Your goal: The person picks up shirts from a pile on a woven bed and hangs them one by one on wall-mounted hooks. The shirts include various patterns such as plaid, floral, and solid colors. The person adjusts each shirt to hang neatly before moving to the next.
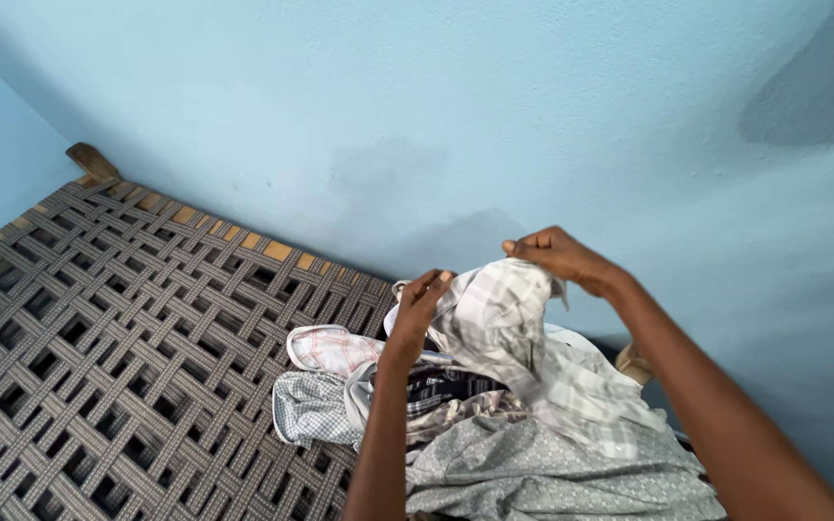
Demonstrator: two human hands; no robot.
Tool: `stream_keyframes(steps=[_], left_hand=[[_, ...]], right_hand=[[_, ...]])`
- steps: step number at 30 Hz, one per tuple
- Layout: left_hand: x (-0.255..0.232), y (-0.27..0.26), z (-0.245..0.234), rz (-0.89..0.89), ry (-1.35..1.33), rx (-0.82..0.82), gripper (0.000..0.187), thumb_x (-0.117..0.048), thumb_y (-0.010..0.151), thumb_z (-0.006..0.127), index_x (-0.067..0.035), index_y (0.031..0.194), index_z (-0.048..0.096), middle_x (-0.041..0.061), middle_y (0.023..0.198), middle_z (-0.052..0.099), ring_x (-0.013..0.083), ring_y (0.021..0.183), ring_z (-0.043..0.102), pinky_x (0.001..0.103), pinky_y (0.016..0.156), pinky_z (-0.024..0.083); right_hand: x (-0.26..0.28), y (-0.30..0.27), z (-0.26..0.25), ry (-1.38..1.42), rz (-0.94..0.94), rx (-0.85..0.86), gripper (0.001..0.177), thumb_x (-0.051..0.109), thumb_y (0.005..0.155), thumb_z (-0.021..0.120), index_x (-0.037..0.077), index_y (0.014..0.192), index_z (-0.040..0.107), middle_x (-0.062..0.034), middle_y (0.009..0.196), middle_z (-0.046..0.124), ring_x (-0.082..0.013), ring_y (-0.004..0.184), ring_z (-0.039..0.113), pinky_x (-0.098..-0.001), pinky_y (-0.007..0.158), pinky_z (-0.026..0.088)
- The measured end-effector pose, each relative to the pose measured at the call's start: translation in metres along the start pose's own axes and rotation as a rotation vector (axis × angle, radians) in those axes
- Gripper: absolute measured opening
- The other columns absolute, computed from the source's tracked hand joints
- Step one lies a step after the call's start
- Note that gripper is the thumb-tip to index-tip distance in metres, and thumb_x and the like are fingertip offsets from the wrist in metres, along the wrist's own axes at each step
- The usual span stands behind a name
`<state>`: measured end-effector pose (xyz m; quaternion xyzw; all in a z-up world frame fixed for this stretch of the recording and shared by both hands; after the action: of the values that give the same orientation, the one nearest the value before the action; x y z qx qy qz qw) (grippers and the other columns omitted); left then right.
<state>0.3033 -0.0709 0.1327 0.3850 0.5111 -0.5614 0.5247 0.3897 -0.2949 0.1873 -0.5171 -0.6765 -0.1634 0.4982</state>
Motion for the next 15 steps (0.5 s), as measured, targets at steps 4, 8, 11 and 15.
stream_keyframes(steps=[4,8,11,15], left_hand=[[-0.057,-0.020,0.037,0.121,0.107,0.310,0.045,-0.047,0.094,0.061,-0.010,0.117,0.075,0.000,0.101,0.077,0.0159,0.106,0.067,0.039,0.104,0.046],[-0.082,-0.027,0.058,0.140,0.149,0.438,0.037,-0.036,0.104,0.063,-0.003,0.110,0.076,0.003,0.084,0.066,0.0161,0.079,0.054,0.039,0.076,0.048],[-0.105,-0.030,0.073,0.298,0.367,0.435,0.038,-0.033,0.113,0.061,0.002,0.101,0.071,0.002,0.081,0.047,0.0135,0.078,0.038,0.038,0.073,0.039],[-0.120,-0.038,0.112,0.284,0.325,0.496,0.033,-0.035,0.107,0.058,-0.005,0.112,0.071,-0.001,0.091,0.065,0.0088,0.087,0.055,0.031,0.084,0.045]], right_hand=[[0.034,-0.025,-0.020,-0.117,-0.082,0.021,0.053,0.052,0.092,0.071,0.012,0.059,0.059,0.0026,0.048,0.046,-0.0100,0.043,0.033,-0.0350,0.048,0.035],[0.069,-0.062,-0.039,-0.085,-0.177,0.125,0.029,0.045,0.089,0.072,0.019,0.078,0.075,0.0069,0.056,0.066,-0.0058,0.048,0.053,-0.0280,0.063,0.048],[0.079,-0.082,-0.057,-0.254,-0.074,0.071,0.030,0.043,0.087,0.074,0.015,0.078,0.080,0.0036,0.051,0.060,-0.0096,0.045,0.042,-0.0332,0.059,0.045],[0.085,-0.108,-0.085,-0.228,-0.088,-0.077,0.029,0.042,0.086,0.074,0.018,0.071,0.079,0.0017,0.045,0.052,-0.0103,0.042,0.035,-0.0351,0.053,0.042]])
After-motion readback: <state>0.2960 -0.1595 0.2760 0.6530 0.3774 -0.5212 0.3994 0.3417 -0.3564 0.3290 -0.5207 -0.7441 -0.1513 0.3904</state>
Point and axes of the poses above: each hand's wrist, its own y-axis towards the middle knuckle, its own z-axis out of the palm, x = y × z, the point moved 9 cm from there along y, towards the middle knuckle
